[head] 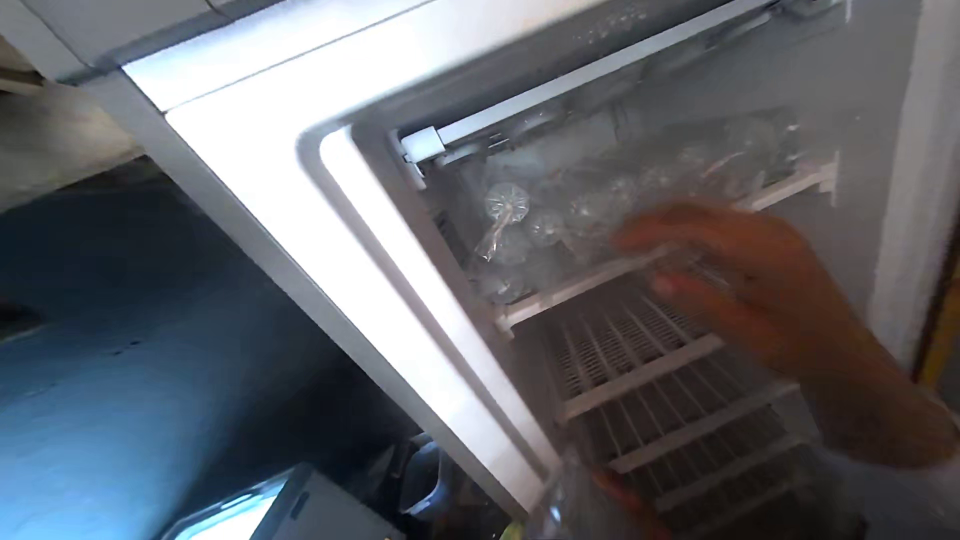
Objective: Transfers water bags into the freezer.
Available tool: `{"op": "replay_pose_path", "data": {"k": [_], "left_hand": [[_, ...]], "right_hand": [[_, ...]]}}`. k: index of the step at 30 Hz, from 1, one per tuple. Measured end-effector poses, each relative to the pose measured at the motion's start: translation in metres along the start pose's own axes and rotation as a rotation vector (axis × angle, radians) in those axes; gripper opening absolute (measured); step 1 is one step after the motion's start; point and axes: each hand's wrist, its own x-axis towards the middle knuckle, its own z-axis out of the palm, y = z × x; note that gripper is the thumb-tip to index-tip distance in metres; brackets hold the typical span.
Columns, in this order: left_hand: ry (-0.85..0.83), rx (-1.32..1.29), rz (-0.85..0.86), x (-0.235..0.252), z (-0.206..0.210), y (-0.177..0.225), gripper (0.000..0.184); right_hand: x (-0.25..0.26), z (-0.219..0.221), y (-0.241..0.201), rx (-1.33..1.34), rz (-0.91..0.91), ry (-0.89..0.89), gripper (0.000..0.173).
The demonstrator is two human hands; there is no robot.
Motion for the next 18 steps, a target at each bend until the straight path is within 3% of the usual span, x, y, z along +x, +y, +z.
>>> {"op": "replay_pose_path", "data": {"k": [3, 6, 9, 12, 16, 18], "left_hand": [[-0.031, -0.139, 0.072, 0.051, 0.005, 0.013, 0.032], [-0.009, -0.367, -0.123, 0.106, 0.025, 0.036, 0.027], [0.060, -0.454, -0.272, 0.150, 0.046, 0.047, 0.018], [0.074, -0.467, -0.327, 0.180, 0.062, 0.048, 0.036], [0.099, -0.530, -0.425, 0.215, 0.076, 0.048, 0.038], [0.039, -0.510, -0.468, 0.231, 0.071, 0.044, 0.053]], "right_hand": [[-0.083, -0.010, -0.022, 0.167, 0.083, -0.128, 0.045], [-0.138, -0.015, -0.033, 0.355, 0.173, -0.210, 0.057], [-0.169, -0.008, -0.036, 0.325, 0.189, -0.111, 0.067], [-0.175, 0.003, -0.047, 0.244, 0.194, 0.017, 0.076], [-0.150, 0.011, -0.051, 0.005, 0.107, 0.231, 0.056], [-0.126, 0.003, -0.045, -0.082, 0.068, 0.287, 0.053]]}}
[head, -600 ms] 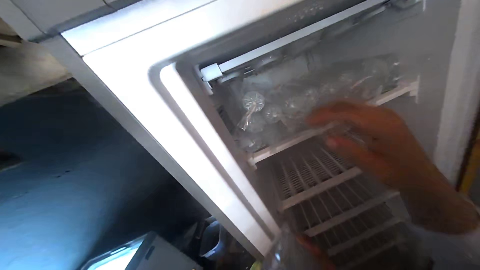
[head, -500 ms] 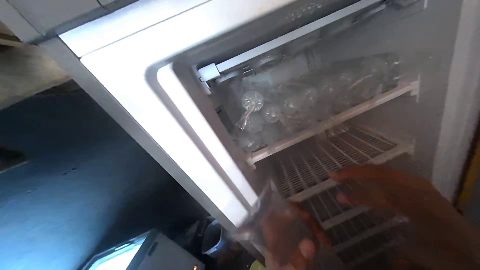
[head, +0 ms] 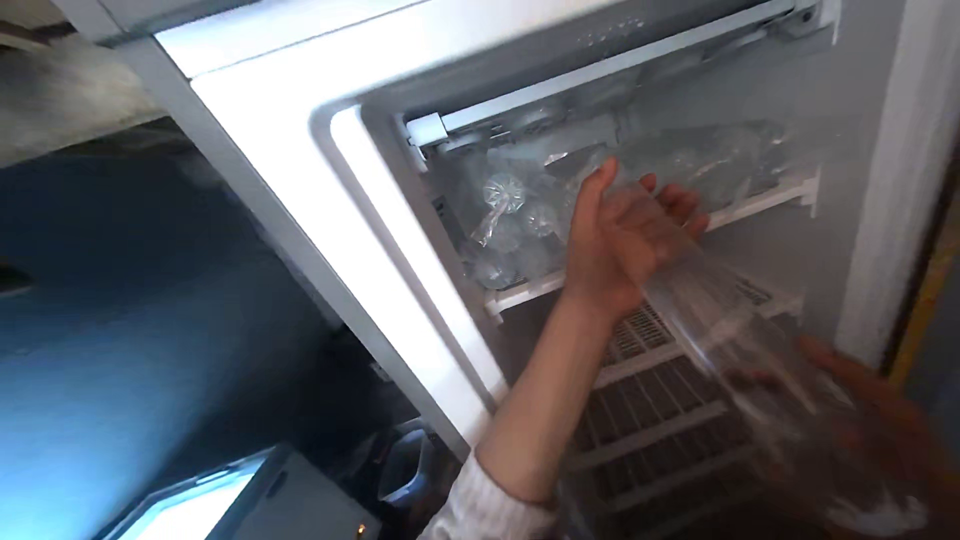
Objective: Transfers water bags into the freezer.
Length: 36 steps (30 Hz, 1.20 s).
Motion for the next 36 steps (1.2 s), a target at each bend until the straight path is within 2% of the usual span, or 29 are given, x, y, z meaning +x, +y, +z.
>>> {"op": "replay_pose_path", "data": {"k": [2, 3, 5, 7, 10, 12, 14, 16, 19, 21, 23, 25, 28, 33, 36], "left_hand": [[-0.136, 0.044, -0.034, 0.009, -0.015, 0.004, 0.080], [-0.189, 0.064, -0.039, 0.008, -0.021, 0.004, 0.084], [-0.263, 0.155, -0.036, -0.005, -0.030, 0.005, 0.081], [-0.319, 0.182, -0.048, -0.024, -0.039, 0.006, 0.087], [-0.298, 0.230, -0.016, -0.055, -0.052, -0.003, 0.092], [-0.275, 0.331, 0.067, -0.077, -0.063, -0.017, 0.095], [-0.257, 0.467, 0.161, -0.099, -0.081, -0.033, 0.087], [-0.248, 0.560, 0.247, -0.121, -0.098, -0.049, 0.066], [-0.252, 0.661, 0.289, -0.149, -0.113, -0.064, 0.044], [-0.195, 0.709, 0.275, -0.165, -0.116, -0.072, 0.034], [-0.127, 0.731, 0.261, -0.178, -0.119, -0.080, 0.026], [-0.096, 0.756, 0.255, -0.186, -0.122, -0.086, 0.024], [-0.094, 0.814, 0.243, -0.191, -0.123, -0.087, 0.024], [-0.153, 0.883, 0.224, -0.192, -0.116, -0.082, 0.028], [-0.226, 0.928, 0.187, -0.192, -0.116, -0.081, 0.029]], "right_hand": [[0.029, -0.003, 0.009, -0.042, -0.030, 0.017, 0.052], [0.043, -0.003, 0.013, -0.058, -0.044, 0.037, 0.050], [0.069, 0.002, 0.018, -0.120, -0.085, 0.051, 0.045], [0.091, 0.012, 0.021, -0.161, -0.137, 0.007, 0.046], [0.126, 0.038, 0.031, -0.174, -0.199, -0.040, 0.047], [0.152, 0.054, 0.041, -0.141, -0.172, -0.074, 0.045], [0.176, 0.070, 0.056, -0.106, -0.112, -0.084, 0.043], [0.191, 0.087, 0.072, -0.103, -0.051, -0.130, 0.042], [0.200, 0.109, 0.082, -0.271, -0.033, -0.299, 0.052], [0.204, 0.117, 0.086, -0.379, 0.002, -0.422, 0.062], [0.209, 0.112, 0.087, -0.377, 0.093, -0.593, 0.070], [0.218, 0.106, 0.090, -0.305, 0.162, -0.742, 0.071], [0.227, 0.107, 0.092, -0.287, 0.174, -0.812, 0.066], [0.230, 0.116, 0.093, -0.345, 0.211, -0.834, 0.064], [0.231, 0.119, 0.099, -0.349, 0.227, -0.835, 0.070]]}}
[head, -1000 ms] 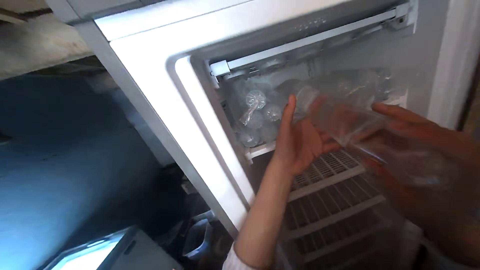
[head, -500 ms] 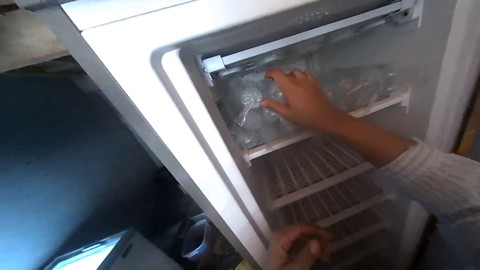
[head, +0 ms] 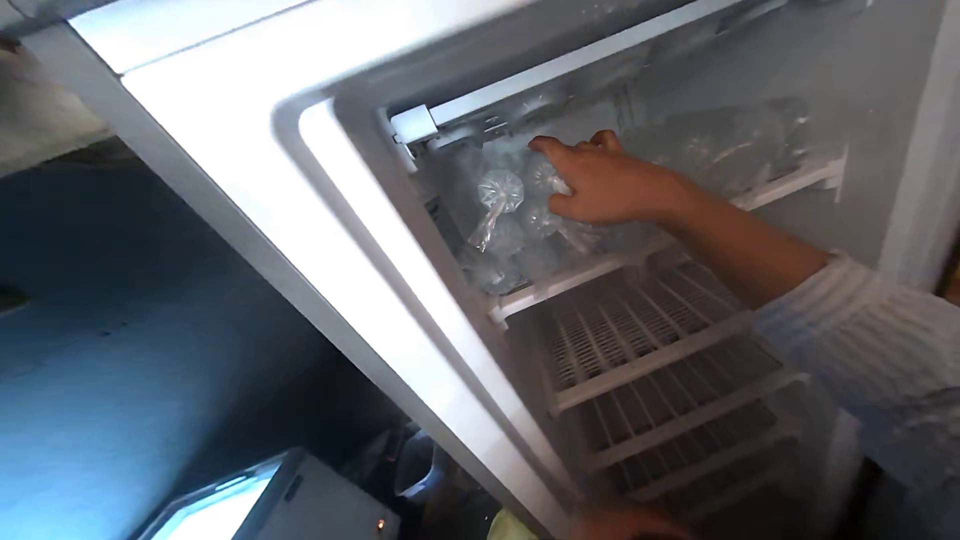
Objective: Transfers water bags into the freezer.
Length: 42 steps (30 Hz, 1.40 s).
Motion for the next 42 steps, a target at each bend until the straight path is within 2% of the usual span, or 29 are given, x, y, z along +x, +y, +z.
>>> {"op": "replay_pose_path", "data": {"k": [4, 6, 7, 9, 11, 12, 13, 15, 17, 19, 22, 24, 25, 27, 29, 32, 34, 36, 37, 39, 40, 42], "left_hand": [[-0.226, 0.016, 0.002, -0.006, -0.013, -0.011, 0.035], [-0.373, -0.033, -0.011, -0.010, -0.028, -0.025, 0.036], [-0.456, -0.072, -0.034, -0.012, -0.038, -0.037, 0.038], [-0.602, -0.179, -0.107, -0.018, -0.059, -0.069, 0.039], [-0.742, -0.297, -0.176, -0.020, -0.075, -0.100, 0.038], [-0.804, -0.327, -0.202, -0.022, -0.077, -0.110, 0.040], [-0.859, -0.322, -0.227, -0.025, -0.076, -0.117, 0.042], [-1.043, -0.344, -0.224, -0.031, -0.068, -0.131, 0.043], [-1.288, -0.468, -0.168, -0.043, -0.049, -0.150, 0.044], [-1.508, -0.592, -0.191, -0.058, -0.019, -0.159, 0.046], [-1.743, -0.799, -0.437, -0.096, 0.041, -0.177, 0.037], [-1.780, -0.700, -0.543, -0.132, 0.090, -0.187, 0.034], [-1.781, -0.602, -0.550, -0.157, 0.111, -0.182, 0.031], [-1.834, -0.470, -0.447, -0.219, 0.145, -0.154, 0.035], [-1.964, -0.438, -0.282, -0.280, 0.156, -0.124, 0.040], [-2.234, -0.371, -0.026, -0.346, 0.152, -0.094, 0.033], [-2.394, -0.273, 0.077, -0.380, 0.150, -0.083, 0.031], [-2.495, -0.231, 0.094, -0.416, 0.148, -0.080, 0.030], [-2.509, -0.232, 0.096, -0.436, 0.148, -0.081, 0.029], [-2.478, -0.213, 0.098, -0.481, 0.156, -0.080, 0.029], [-2.443, -0.188, 0.087, -0.502, 0.157, -0.082, 0.028], [-2.379, -0.154, 0.042, -0.543, 0.160, -0.091, 0.027]], "right_hand": [[-0.016, -0.002, -0.001, 0.058, -0.032, 0.060, 0.095], [-0.052, 0.000, -0.011, 0.098, -0.061, 0.224, 0.095], [-0.079, 0.007, -0.017, 0.114, -0.083, 0.351, 0.090], [-0.141, 0.039, -0.031, 0.180, -0.158, 0.674, 0.066], [-0.204, 0.098, -0.047, 0.333, -0.176, 0.990, 0.036], [-0.231, 0.131, -0.057, 0.346, -0.115, 1.112, 0.029], [-0.257, 0.166, -0.066, 0.321, -0.013, 1.181, 0.026], [-0.305, 0.235, -0.086, 0.283, 0.280, 1.213, 0.027], [-0.358, 0.301, -0.124, 0.311, 0.643, 1.177, 0.036], [-0.405, 0.354, -0.179, 0.305, 1.002, 1.109, 0.049], [-0.466, 0.403, -0.272, 0.320, 1.419, 1.031, 0.057], [-0.499, 0.416, -0.332, 0.209, 1.623, 1.128, 0.056], [-0.515, 0.425, -0.364, 0.148, 1.741, 1.215, 0.055], [-0.548, 0.454, -0.424, -0.079, 1.970, 1.427, 0.051], [-0.570, 0.494, -0.481, -0.419, 2.106, 1.529, 0.038], [-0.571, 0.534, -0.544, -0.873, 2.084, 1.441, 0.019], [-0.562, 0.538, -0.581, -0.992, 2.045, 1.420, 0.013], [-0.567, 0.559, -0.624, -0.934, 2.175, 1.492, 0.020], [-0.583, 0.577, -0.647, -0.858, 2.295, 1.596, 0.026], [-0.643, 0.615, -0.697, -0.619, 2.594, 1.826, 0.037], [-0.678, 0.635, -0.723, -0.409, 2.751, 1.890, 0.042], [-0.749, 0.682, -0.764, -0.033, 2.958, 1.855, 0.047]]}}
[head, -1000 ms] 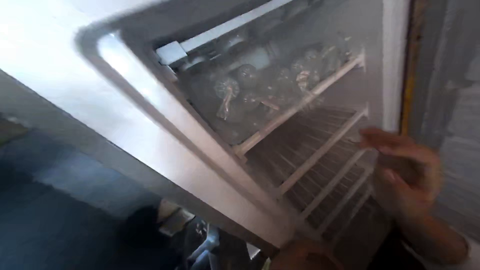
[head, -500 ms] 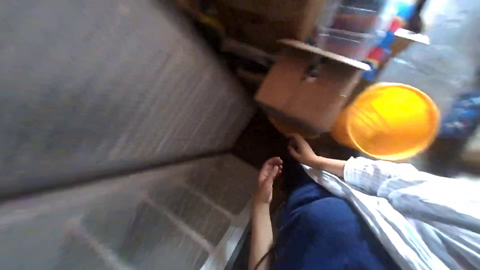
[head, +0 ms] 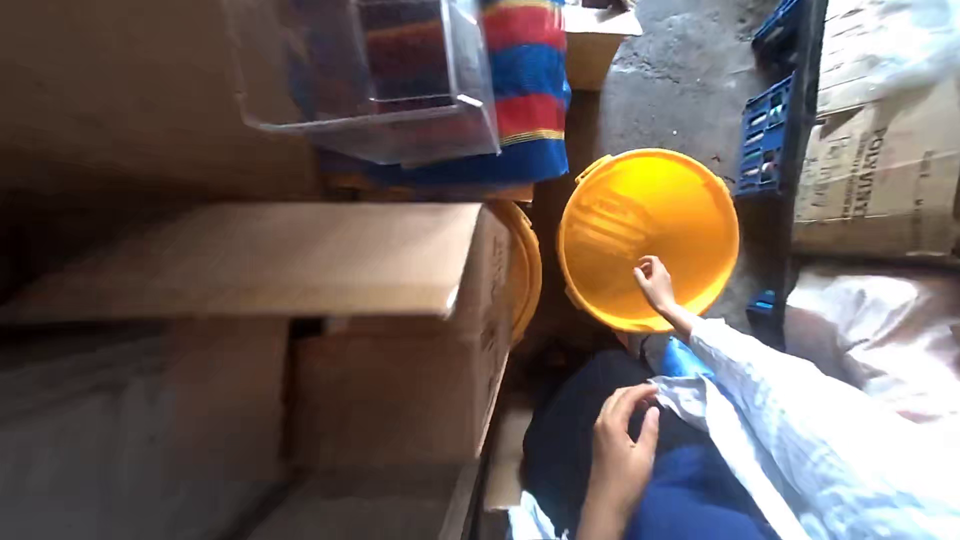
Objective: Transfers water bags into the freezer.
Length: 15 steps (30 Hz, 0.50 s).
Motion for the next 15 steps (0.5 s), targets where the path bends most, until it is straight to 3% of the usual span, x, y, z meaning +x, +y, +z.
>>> {"op": "replay_pose_path", "data": {"k": [3, 7, 11, 15], "left_hand": [[0.046, -0.001, -0.041, 0.040, 0.034, -0.023, 0.024], [0.050, 0.054, -0.107, 0.072, 0.057, -0.060, 0.020], [0.102, 0.152, -0.189, 0.090, 0.063, -0.090, 0.021], [0.086, 0.191, -0.207, 0.094, 0.068, -0.098, 0.020]], "right_hand": [[0.109, 0.023, 0.037, -0.142, 0.119, -0.185, 0.056], [0.200, 0.073, 0.042, -0.213, 0.041, -0.255, 0.056], [0.221, 0.124, 0.060, -0.387, 0.041, -0.157, 0.069], [0.225, 0.145, 0.088, -0.575, -0.088, -0.079, 0.064]]}}
